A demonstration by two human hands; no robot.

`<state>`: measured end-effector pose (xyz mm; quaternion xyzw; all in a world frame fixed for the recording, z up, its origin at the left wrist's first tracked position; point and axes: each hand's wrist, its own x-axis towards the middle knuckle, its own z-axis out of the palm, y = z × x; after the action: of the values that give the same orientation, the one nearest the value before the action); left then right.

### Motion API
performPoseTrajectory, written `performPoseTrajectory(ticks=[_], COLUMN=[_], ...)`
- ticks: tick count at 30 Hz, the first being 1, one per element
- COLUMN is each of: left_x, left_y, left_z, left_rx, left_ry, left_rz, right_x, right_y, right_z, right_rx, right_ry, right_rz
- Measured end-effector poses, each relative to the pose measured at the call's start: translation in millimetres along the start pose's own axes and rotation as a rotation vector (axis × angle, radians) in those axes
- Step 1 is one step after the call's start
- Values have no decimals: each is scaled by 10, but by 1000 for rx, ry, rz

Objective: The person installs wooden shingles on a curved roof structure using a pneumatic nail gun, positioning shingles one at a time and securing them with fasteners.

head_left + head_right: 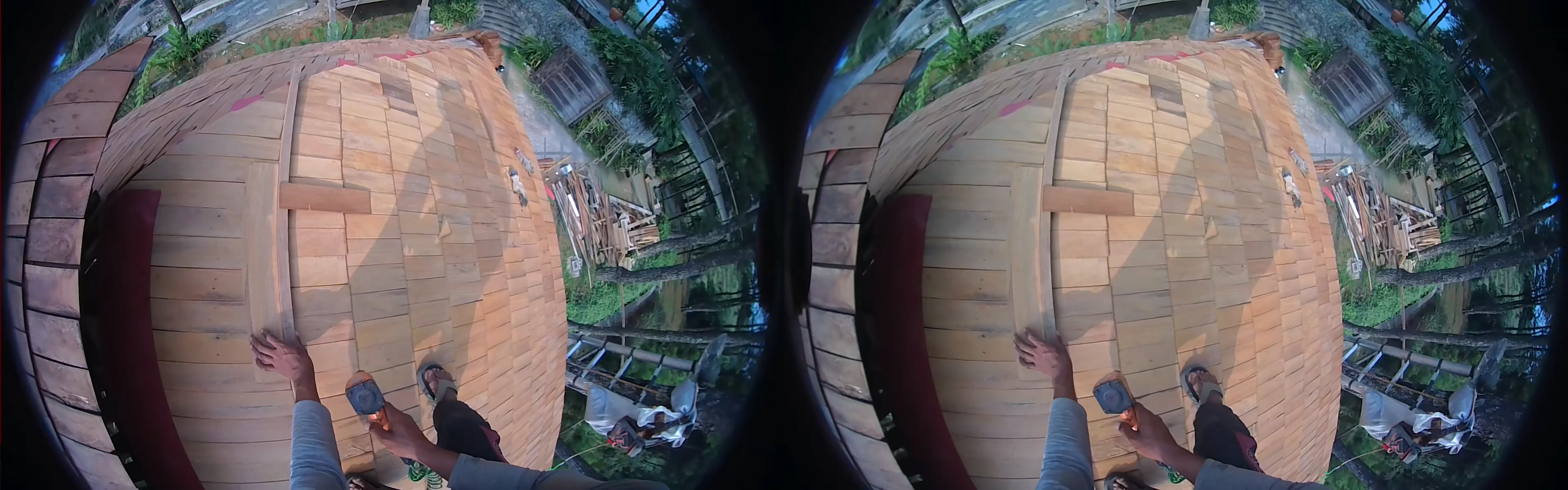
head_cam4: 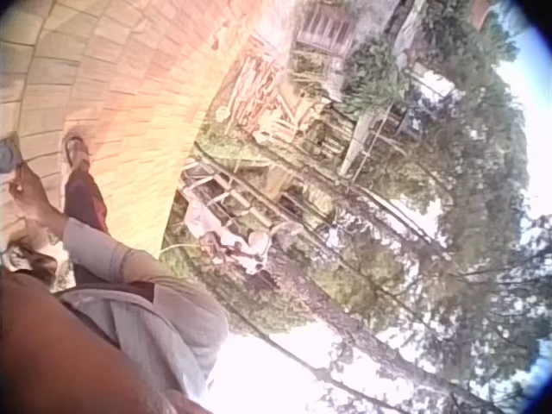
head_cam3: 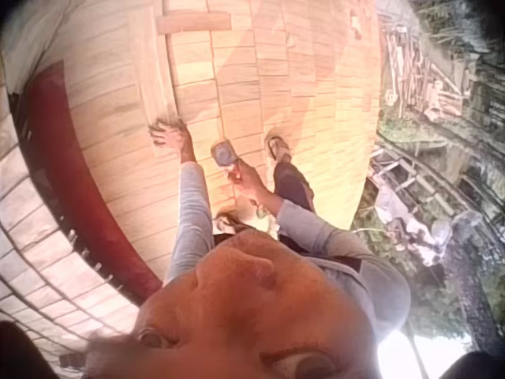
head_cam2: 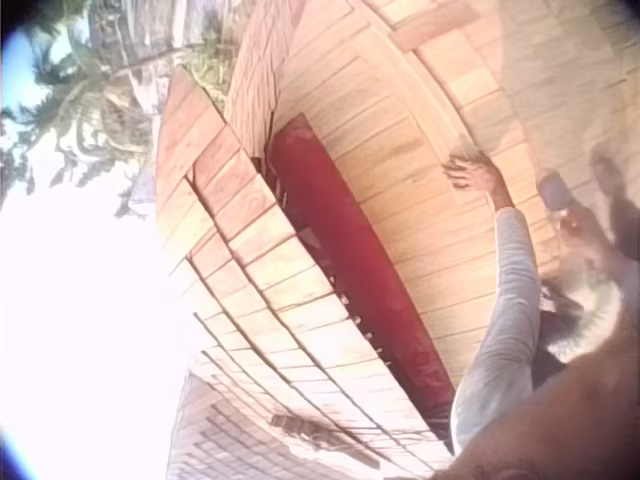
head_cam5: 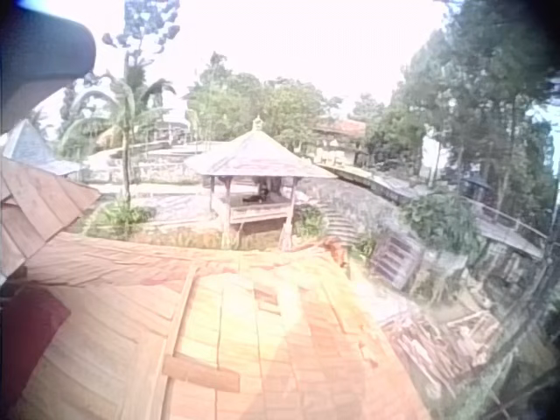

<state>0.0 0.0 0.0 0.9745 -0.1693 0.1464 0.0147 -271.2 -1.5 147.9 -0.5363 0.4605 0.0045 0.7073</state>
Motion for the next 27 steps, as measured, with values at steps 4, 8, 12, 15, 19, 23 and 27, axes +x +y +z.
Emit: performPoseTrajectory(ticks=[4,8,12,15,19,23,27], left_x=[297,395,1095,1341,1282,639,-106], left_y=[277,-170,-504,-868,-1874,-2686,-3516], left_z=[-185,-394,-302,-515,-806,-1103,-1455], left_rx=[-132,-227,-468,-601,-944,-1189,-1344], left_ry=[-137,-246,-438,-510,-517,-508,-169], left_rz=[-141,-130,152,159,146,-70,-320], right_x=[94,-334,-676,-1043,-1097,-1243,-1516], right_y=[-770,-933,-638,-601,-365,-151,499], right_z=[-357,-312,-257,62,353,295,-154], right_rx=[-146,-260,-127,155,153,64,-380], right_ry=[-11,105,247,302,218,294,286], right_rz=[-289,-345,-380,-267,-222,-247,-105])
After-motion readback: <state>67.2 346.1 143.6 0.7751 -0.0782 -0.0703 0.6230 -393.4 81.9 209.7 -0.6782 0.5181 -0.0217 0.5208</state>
